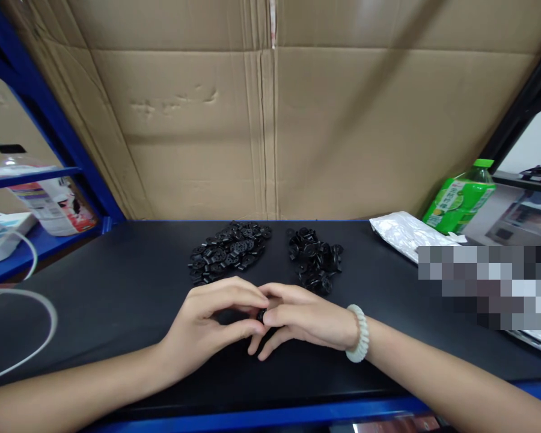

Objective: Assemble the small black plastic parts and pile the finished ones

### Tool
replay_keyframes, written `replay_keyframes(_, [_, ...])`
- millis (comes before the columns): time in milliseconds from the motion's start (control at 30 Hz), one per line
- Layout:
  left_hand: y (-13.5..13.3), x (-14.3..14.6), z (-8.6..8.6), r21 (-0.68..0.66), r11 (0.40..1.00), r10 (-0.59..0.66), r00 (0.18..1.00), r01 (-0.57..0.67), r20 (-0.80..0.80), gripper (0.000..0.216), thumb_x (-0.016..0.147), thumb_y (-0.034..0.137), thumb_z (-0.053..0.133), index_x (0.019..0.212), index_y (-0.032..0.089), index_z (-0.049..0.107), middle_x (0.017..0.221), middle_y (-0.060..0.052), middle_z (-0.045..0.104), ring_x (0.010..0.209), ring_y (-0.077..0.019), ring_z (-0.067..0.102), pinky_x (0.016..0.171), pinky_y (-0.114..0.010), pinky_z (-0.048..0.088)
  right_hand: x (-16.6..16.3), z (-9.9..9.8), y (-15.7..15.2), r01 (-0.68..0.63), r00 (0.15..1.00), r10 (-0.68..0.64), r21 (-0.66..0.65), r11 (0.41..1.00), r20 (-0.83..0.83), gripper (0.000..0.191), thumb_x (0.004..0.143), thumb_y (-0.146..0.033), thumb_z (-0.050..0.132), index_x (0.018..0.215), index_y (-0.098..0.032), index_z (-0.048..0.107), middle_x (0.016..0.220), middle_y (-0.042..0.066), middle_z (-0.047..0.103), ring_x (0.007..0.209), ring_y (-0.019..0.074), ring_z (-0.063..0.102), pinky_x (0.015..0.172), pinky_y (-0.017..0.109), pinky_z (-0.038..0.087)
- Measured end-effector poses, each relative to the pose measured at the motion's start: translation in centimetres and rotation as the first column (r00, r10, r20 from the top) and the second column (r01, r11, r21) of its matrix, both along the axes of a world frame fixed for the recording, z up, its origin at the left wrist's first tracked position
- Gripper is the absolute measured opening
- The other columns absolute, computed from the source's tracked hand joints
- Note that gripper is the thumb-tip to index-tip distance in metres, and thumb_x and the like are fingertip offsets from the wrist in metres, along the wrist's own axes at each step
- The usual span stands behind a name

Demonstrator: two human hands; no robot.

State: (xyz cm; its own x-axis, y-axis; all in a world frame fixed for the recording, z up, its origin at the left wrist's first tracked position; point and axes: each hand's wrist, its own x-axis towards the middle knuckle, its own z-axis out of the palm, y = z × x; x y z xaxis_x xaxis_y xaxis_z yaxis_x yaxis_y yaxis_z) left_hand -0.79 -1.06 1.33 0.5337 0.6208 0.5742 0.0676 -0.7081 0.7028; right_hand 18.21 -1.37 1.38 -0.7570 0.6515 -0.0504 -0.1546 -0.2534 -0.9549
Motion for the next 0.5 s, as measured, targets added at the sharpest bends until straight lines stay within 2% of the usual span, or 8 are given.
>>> replay_keyframes(200, [0.40, 0.08, -0.07, 0.051, 0.999, 0.017, 1.000, -0.016, -0.022, 0.019, 0.072, 0.014, 0.073, 0.090, 0.012, 0.072, 0.088, -0.010, 0.070, 0.075, -0.0166, 0.063, 0.069, -0.026, 0.053, -0.11, -0.28, 0.08, 0.029, 0.999, -0.029, 0.027, 0.999, 0.017, 0.016, 0.084, -0.019, 0.054, 0.099, -0.014, 0.052, 0.082, 0.003, 0.058, 0.080, 0.0153, 0.063, 0.078, 0.035, 0.049])
replay_keyframes(367, [0.32, 0.25, -0.37, 0.054, 0.998, 0.022, 1.000, -0.021, -0.017, 0.017, 0.071, 0.012, 0.073, 0.088, 0.012, 0.072, 0.086, -0.010, 0.069, 0.066, -0.0140, 0.062, 0.063, -0.024, 0.053, -0.27, -0.79, 0.13, 0.008, 1.000, -0.008, 0.055, 0.998, 0.006, 0.025, 0.078, -0.008, 0.047, 0.102, -0.017, 0.049, 0.084, 0.001, 0.056, 0.078, 0.0135, 0.063, 0.080, 0.037, 0.049])
replay_keyframes(500, [0.09, 0.63, -0.59, 0.023, 1.000, 0.006, 0.998, -0.004, -0.056, 0.016, 0.070, 0.011, 0.072, 0.086, 0.012, 0.073, 0.084, -0.009, 0.068, 0.058, -0.0110, 0.057, 0.055, -0.022, 0.050, -0.50, -0.68, -0.13, 0.010, 0.998, -0.017, 0.117, 0.993, 0.059, 0.026, 0.071, -0.005, 0.043, 0.093, -0.017, 0.049, 0.089, 0.000, 0.052, 0.073, 0.0103, 0.057, 0.076, 0.034, 0.048])
